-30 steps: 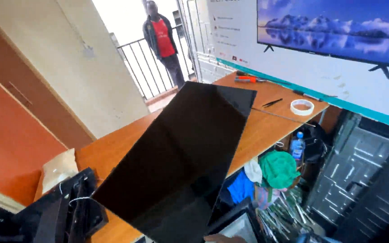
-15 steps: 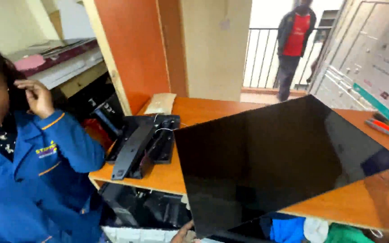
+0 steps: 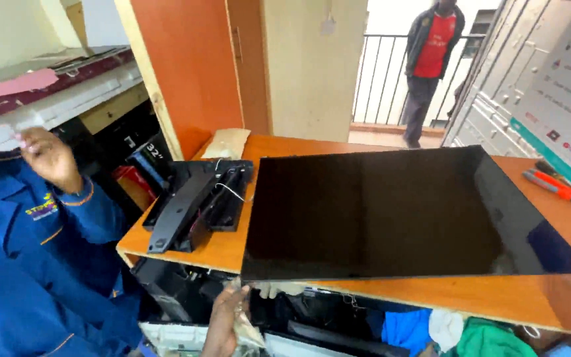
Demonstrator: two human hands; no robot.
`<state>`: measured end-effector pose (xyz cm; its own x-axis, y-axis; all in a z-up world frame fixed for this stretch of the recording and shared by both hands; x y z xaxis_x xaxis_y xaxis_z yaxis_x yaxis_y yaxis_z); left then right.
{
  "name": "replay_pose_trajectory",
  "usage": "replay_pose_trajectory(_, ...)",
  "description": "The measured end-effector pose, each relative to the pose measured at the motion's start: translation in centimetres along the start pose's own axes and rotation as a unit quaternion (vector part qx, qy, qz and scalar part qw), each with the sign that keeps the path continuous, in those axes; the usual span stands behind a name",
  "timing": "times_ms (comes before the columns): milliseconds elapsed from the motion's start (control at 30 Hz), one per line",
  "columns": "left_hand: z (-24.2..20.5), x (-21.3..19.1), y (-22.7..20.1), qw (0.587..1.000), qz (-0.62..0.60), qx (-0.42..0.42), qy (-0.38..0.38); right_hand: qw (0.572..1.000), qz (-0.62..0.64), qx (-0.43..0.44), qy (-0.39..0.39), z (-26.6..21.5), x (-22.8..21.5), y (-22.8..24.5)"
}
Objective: Disassembling a television to remove the screen panel, peeling off adhesive tape from the edges, and cleaning the surface.
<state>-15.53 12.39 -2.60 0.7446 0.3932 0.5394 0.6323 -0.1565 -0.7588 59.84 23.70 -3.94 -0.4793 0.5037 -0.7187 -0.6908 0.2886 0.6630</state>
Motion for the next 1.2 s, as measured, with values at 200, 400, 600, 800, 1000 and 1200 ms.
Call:
replay_pose_trajectory(200,3.1,0.5,-1.8,0.989,-0.038,0.069,0.127,0.985,-0.145,0.094,0.027,-7.4,-5.1,7.9)
replay_pose_trajectory(400,5.0,3.9,-2.6,0.986,0.034,0.053,0.153,0.989,-0.112,0.072,0.06,-10.8,-6.3,8.5)
replay_pose_trajectory(600,6.6,7.9,-4.1,0.984,0.153,0.025,0.093,0.952,0.302,0.021,0.036,-8.0,0.8,-1.6)
replay_pose_trajectory(800,8.8,10.0,-5.7,0.995,0.057,0.022,0.075,0.978,0.203,-0.026,0.036,-9.6,1.7,-2.2)
replay_pose_trajectory(1000,21.2,7.2,-1.6,0.982,0.067,0.095,0.147,0.94,0.308,0.133,0.067,-21.1,-2.1,11.4)
replay_pose_trajectory(1200,1.4,12.8,-2.6,0.951,0.203,-0.018,0.23,0.895,0.417,0.042,0.152,-25.4,-0.3,11.5)
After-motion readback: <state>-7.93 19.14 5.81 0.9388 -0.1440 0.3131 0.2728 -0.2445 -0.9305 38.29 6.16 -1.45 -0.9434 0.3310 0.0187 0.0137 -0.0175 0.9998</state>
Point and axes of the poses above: each hand's wrist, its own z-axis towards the middle knuckle, its own x-axis out of the palm, y = z × x, the point moved 1 cm from there along z, towards the middle knuckle, and after that the axes turned 6 degrees about y, right-handed, at the moved point
